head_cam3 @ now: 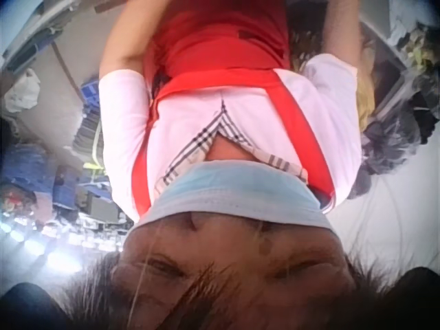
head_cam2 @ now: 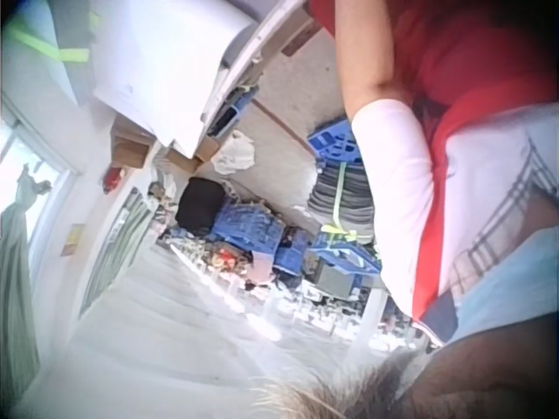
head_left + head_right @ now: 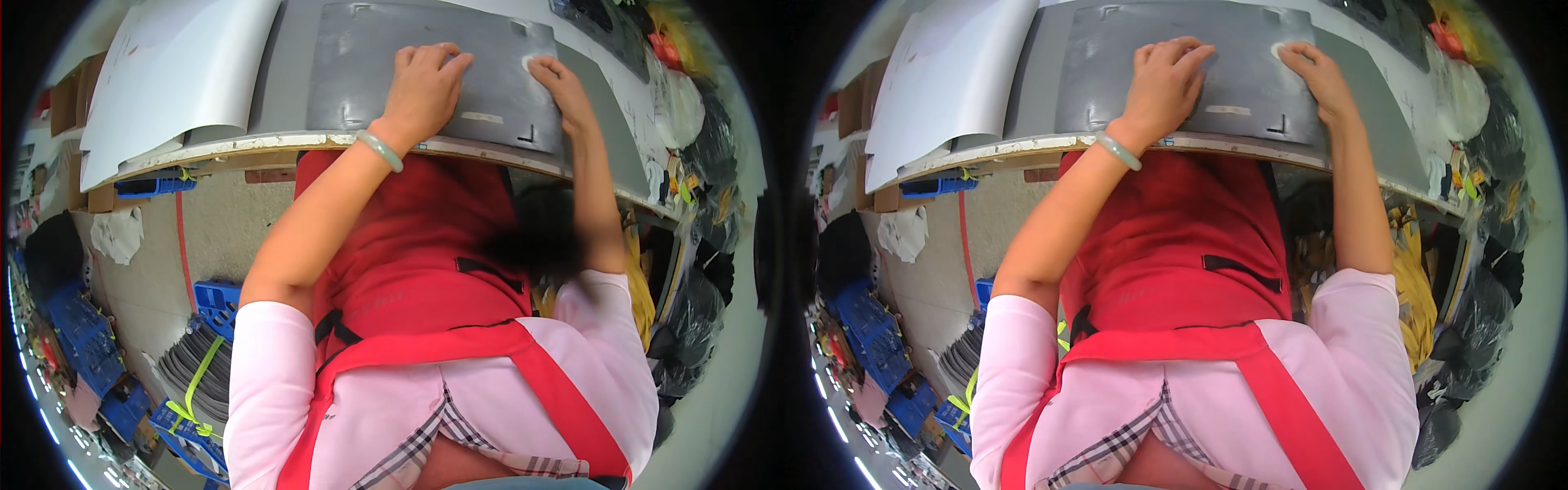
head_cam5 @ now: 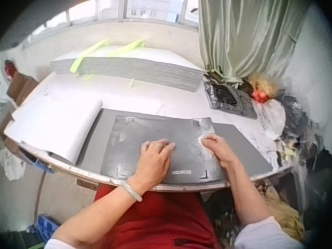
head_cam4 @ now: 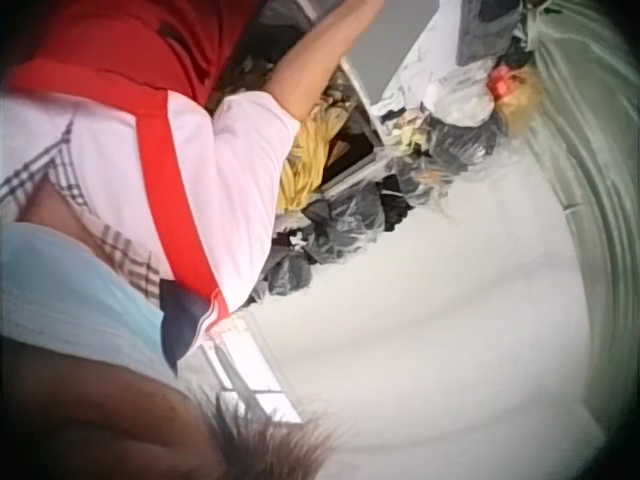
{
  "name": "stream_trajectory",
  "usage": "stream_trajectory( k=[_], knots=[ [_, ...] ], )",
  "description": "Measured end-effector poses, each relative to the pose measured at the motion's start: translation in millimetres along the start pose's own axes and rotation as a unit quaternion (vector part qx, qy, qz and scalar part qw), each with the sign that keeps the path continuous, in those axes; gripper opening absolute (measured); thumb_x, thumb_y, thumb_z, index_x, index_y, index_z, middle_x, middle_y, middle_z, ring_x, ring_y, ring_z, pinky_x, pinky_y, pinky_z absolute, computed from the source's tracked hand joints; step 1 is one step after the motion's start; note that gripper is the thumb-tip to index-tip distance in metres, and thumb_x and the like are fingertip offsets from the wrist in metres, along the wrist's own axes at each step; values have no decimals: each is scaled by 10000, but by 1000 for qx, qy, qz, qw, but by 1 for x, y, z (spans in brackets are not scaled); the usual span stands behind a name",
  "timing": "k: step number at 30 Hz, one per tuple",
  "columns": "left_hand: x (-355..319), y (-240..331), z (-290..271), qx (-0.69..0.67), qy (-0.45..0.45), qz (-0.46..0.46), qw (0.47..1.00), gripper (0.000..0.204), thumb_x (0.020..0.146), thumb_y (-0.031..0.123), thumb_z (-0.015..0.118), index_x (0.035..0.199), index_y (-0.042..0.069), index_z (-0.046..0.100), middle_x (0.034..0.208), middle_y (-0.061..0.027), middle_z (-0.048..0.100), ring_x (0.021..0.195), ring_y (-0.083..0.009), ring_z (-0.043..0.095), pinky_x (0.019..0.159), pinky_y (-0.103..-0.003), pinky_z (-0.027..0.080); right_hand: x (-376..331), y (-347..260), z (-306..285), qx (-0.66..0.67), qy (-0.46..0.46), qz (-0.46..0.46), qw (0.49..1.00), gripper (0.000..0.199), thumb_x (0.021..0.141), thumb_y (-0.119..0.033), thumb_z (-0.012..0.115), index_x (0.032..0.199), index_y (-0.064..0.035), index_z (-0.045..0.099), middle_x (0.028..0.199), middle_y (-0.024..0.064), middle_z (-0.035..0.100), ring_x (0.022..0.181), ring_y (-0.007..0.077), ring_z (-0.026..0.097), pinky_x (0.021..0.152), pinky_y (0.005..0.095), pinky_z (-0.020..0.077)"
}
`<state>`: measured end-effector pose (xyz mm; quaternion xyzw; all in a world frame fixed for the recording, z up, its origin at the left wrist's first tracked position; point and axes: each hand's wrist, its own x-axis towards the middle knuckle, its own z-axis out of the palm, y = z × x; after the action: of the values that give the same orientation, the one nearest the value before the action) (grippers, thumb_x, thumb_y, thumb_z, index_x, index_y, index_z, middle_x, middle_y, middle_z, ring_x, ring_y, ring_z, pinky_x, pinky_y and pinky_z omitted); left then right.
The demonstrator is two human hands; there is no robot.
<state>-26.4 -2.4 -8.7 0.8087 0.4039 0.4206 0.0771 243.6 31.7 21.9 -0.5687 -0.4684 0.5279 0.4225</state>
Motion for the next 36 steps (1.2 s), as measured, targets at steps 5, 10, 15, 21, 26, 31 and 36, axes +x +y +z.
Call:
stream_trajectory(
  k=[5,10,15,21,26,31,36],
  knots=[
    [-19,65,-48,-122,-136,58,981,269,793,77,667,1062,62,654,1001,-93,616,973,-294,555,886,-409,417,7,14,0,203,6,-40,978,198,902,-188,678,1047,-66,621,922,15,662,805,91,638,706,236,549],
    [-23,22,-60,-33,-207,-26,978,192,765,86,717,946,25,693,945,-89,628,870,-288,596,747,-384,482,18,28,-9,269,44,-41,961,211,929,-209,645,1077,-64,607,957,29,662,837,109,653,734,252,563],
    [-14,11,-64,-129,-273,-118,946,196,761,75,730,932,-9,686,926,-106,629,893,-310,603,765,-377,494,20,31,-12,230,36,-38,972,221,925,-225,650,1075,-69,608,966,27,666,848,104,652,753,259,561],
    [-14,25,-57,-11,-250,21,968,255,811,65,630,1063,45,663,964,-113,612,941,-322,599,823,-400,490,17,36,-12,254,13,-43,966,230,938,-239,631,1087,-66,601,970,21,668,855,98,651,761,260,555],
    [8,68,19,4,-261,111,959,342,802,74,576,1139,70,637,1092,-164,609,1044,-314,581,881,-425,480,16,23,-25,262,-1,-96,960,259,959,-257,598,1125,-58,578,1001,29,664,881,109,648,789,262,548],
    [39,100,90,73,-91,201,973,169,823,115,584,951,25,646,966,-181,649,854,-296,628,718,-420,510,-11,-15,-18,229,86,-170,955,362,971,-262,576,1249,-36,522,1176,77,610,1046,141,599,930,290,489],
    [59,45,67,58,-74,120,988,138,855,146,591,883,14,622,824,-138,625,715,-247,589,615,-396,474,-72,-38,-6,173,180,-205,946,469,1001,-308,484,1373,-31,422,1328,90,505,1205,195,500,1031,333,403]
  ],
)
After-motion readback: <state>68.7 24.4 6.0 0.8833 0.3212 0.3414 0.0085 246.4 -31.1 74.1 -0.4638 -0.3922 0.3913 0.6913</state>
